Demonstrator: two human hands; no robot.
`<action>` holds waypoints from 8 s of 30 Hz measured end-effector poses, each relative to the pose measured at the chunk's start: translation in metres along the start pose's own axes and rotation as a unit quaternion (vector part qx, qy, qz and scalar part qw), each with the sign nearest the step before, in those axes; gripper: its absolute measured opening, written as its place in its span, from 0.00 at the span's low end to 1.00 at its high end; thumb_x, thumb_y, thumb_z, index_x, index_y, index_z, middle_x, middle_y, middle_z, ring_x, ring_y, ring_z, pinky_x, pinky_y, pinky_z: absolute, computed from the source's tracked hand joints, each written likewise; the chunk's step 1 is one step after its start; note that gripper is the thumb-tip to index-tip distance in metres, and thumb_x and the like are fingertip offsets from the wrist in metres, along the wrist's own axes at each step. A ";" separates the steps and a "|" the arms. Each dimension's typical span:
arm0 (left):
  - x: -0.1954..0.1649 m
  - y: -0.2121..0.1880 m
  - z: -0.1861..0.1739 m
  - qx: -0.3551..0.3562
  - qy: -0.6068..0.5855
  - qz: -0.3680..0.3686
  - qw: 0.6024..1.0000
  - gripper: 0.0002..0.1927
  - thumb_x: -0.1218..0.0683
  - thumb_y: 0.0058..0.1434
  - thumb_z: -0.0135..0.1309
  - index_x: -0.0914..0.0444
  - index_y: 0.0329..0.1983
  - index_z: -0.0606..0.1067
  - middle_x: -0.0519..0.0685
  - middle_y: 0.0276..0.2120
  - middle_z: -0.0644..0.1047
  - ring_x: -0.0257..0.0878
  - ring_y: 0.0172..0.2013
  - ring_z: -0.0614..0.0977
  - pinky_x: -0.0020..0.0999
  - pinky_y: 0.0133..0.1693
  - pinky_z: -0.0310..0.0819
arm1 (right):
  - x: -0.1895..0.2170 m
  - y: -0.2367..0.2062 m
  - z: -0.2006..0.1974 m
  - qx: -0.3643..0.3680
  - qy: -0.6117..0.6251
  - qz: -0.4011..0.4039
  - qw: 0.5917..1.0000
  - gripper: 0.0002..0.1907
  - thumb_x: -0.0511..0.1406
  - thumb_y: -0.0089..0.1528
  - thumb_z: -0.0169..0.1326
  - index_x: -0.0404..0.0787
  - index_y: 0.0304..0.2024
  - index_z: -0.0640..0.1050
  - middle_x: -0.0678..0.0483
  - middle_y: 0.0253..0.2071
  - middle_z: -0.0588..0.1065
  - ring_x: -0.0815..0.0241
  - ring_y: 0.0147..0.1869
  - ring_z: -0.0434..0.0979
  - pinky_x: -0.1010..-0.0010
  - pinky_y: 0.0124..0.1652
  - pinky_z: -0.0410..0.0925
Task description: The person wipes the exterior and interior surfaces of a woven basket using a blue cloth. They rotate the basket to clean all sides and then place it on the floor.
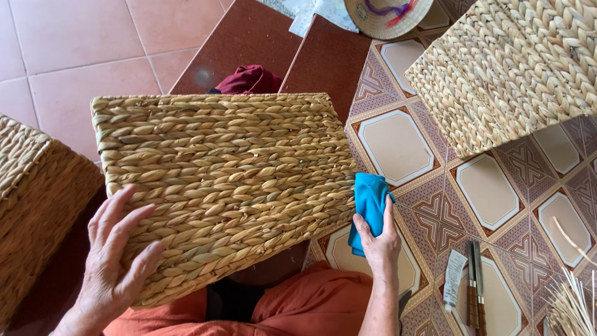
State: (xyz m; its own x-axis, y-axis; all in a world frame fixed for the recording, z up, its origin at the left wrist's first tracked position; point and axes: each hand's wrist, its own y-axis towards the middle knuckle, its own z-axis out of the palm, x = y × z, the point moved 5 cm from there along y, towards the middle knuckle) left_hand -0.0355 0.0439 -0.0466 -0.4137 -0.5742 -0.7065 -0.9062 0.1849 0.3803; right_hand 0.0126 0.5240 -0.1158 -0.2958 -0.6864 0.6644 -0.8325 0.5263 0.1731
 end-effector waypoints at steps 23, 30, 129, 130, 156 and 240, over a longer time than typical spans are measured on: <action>0.004 -0.013 0.007 -0.065 -0.141 -0.059 0.986 0.25 0.56 0.68 0.46 0.63 0.68 0.65 0.55 0.76 0.58 0.49 0.76 0.56 0.46 0.74 0.50 | 0.190 -0.128 0.044 0.158 0.027 -0.283 0.946 0.30 0.37 0.63 0.59 0.44 0.68 0.70 0.44 0.35 0.80 0.53 0.30 0.84 0.64 0.27 0.79; 0.018 -0.013 0.014 -0.074 -0.241 -0.070 0.965 0.34 0.59 0.64 0.47 0.62 0.74 0.55 0.55 0.79 0.47 0.50 0.78 0.51 0.46 0.74 0.48 | 0.042 -0.009 -0.006 0.050 -0.179 0.072 0.980 0.35 0.48 0.65 0.53 0.53 0.73 0.64 0.44 0.35 0.82 0.52 0.31 0.83 0.60 0.31 0.76; -0.025 0.062 0.068 0.340 -0.466 -0.208 0.790 0.37 0.38 0.65 0.49 0.59 0.72 0.64 0.49 0.65 0.73 0.39 0.65 0.72 0.39 0.65 0.66 | 0.226 -0.022 0.115 0.129 0.627 0.126 0.758 0.09 0.39 0.68 0.50 0.43 0.45 0.77 0.57 0.37 0.79 0.68 0.39 0.80 0.74 0.38 0.75; -0.024 0.059 0.065 0.348 -0.436 -0.220 0.800 0.37 0.37 0.64 0.49 0.57 0.73 0.63 0.47 0.66 0.71 0.38 0.66 0.70 0.39 0.65 0.65 | 0.231 -0.023 0.115 0.159 0.655 0.112 0.730 0.08 0.39 0.68 0.50 0.43 0.46 0.76 0.56 0.38 0.79 0.67 0.40 0.80 0.73 0.39 0.76; -0.035 0.072 0.035 0.057 -0.338 -0.042 0.938 0.36 0.51 0.56 0.67 0.62 0.66 0.66 0.50 0.55 0.76 0.38 0.57 0.75 0.38 0.58 0.73 | 0.276 -0.073 0.074 0.215 0.339 -0.267 0.876 0.43 0.44 0.62 0.64 0.39 0.73 0.59 0.45 0.66 0.69 0.55 0.61 0.80 0.65 0.55 0.79; 0.022 -0.047 0.016 -0.071 -0.350 -0.201 0.912 0.38 0.45 0.70 0.31 0.66 0.79 0.43 0.53 0.81 0.41 0.46 0.79 0.43 0.40 0.72 0.37 | 0.291 -0.164 0.069 0.133 -0.001 -0.488 0.862 0.30 0.30 0.55 0.60 0.26 0.60 0.73 0.40 0.44 0.70 0.45 0.43 0.75 0.56 0.42 0.75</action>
State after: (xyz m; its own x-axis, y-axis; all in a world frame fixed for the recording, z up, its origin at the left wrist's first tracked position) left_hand -0.0037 0.0358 -0.0893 -0.0501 0.0867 -0.9950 -0.9971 -0.0619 0.0448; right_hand 0.0308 0.2039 -0.0009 0.6065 -0.7384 0.2948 -0.7634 -0.4372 0.4754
